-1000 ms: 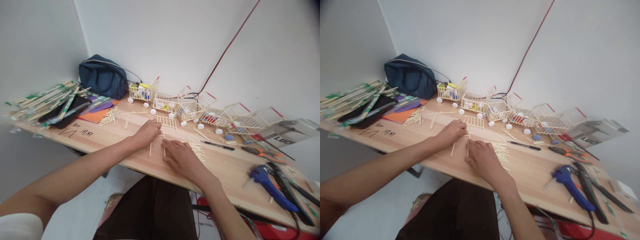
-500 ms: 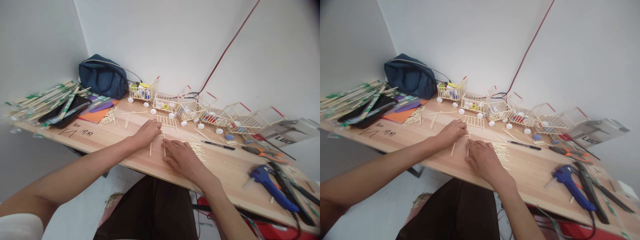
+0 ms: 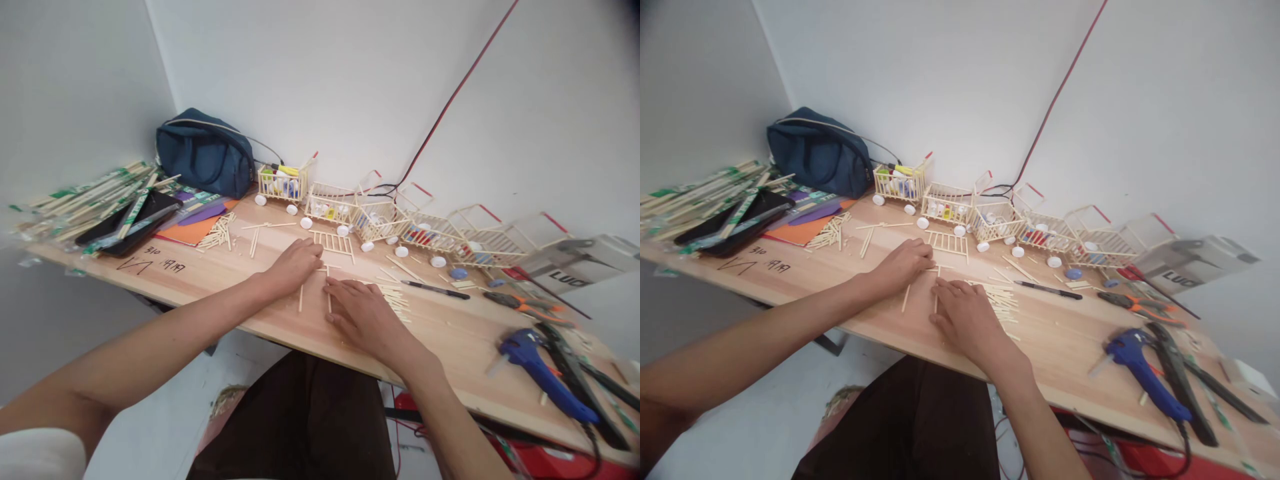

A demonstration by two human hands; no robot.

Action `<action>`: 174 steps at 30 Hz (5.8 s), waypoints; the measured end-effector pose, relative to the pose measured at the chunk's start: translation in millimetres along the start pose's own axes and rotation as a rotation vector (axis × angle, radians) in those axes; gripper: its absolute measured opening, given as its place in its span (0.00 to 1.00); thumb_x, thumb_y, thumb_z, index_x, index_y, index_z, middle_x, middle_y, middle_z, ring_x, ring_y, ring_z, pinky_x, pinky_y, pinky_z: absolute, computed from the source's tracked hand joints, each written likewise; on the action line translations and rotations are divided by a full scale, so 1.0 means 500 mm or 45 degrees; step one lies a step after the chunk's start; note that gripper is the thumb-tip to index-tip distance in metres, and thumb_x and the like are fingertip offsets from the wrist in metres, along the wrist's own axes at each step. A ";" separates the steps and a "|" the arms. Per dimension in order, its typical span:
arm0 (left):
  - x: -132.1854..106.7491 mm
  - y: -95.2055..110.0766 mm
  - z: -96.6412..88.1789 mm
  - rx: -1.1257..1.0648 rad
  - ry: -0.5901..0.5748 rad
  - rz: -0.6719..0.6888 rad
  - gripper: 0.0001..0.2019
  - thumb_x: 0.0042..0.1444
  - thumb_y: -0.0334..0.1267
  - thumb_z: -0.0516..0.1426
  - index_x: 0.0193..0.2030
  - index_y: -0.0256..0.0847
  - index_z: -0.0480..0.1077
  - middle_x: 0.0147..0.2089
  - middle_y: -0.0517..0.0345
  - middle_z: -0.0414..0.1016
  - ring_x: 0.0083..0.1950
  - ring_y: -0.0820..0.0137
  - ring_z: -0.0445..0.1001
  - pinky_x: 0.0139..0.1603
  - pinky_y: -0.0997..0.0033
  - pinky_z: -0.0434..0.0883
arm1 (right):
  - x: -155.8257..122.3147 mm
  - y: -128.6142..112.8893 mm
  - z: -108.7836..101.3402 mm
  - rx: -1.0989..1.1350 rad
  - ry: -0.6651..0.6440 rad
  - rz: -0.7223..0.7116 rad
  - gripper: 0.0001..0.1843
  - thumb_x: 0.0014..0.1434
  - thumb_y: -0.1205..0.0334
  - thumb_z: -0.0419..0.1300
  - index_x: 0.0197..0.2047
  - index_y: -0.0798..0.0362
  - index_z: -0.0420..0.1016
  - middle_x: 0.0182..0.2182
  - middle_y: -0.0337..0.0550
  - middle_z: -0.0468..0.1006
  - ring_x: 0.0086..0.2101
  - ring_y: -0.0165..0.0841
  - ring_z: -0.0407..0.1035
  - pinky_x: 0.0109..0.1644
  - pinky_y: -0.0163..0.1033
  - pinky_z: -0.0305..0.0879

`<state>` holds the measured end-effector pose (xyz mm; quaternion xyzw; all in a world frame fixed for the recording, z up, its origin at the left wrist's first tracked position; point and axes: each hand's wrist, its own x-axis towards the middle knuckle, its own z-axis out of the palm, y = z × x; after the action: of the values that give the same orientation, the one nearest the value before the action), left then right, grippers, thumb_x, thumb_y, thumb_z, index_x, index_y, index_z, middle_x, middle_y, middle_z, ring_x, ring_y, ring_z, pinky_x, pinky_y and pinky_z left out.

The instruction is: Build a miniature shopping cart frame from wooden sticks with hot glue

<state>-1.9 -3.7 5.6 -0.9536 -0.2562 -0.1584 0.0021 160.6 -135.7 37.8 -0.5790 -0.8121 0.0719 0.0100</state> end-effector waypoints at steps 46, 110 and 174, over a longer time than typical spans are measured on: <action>-0.004 -0.053 -0.006 -0.391 0.353 -0.253 0.13 0.54 0.25 0.51 0.37 0.38 0.77 0.40 0.53 0.79 0.42 0.65 0.71 0.51 0.60 0.65 | -0.001 -0.001 -0.004 0.039 -0.023 0.021 0.24 0.65 0.60 0.56 0.63 0.56 0.68 0.67 0.50 0.65 0.64 0.44 0.59 0.64 0.53 0.54; 0.002 -0.040 0.012 -0.241 0.053 -0.233 0.05 0.58 0.29 0.55 0.32 0.38 0.71 0.34 0.51 0.76 0.41 0.61 0.67 0.40 0.65 0.61 | 0.075 0.085 0.038 0.285 0.516 0.268 0.13 0.63 0.65 0.56 0.49 0.55 0.77 0.38 0.48 0.79 0.38 0.37 0.72 0.45 0.41 0.64; 0.019 -0.025 0.018 -0.320 0.082 -0.121 0.11 0.56 0.30 0.55 0.30 0.39 0.79 0.33 0.51 0.76 0.39 0.64 0.71 0.45 0.64 0.66 | 0.056 -0.065 -0.001 -0.021 0.016 0.704 0.13 0.63 0.63 0.50 0.40 0.54 0.76 0.36 0.52 0.82 0.38 0.45 0.76 0.34 0.41 0.57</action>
<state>2.5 12.8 -1.3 -0.9275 -0.2789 -0.2198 -0.1166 121.1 -119.4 40.6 -0.7791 -0.6238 0.0617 -0.0096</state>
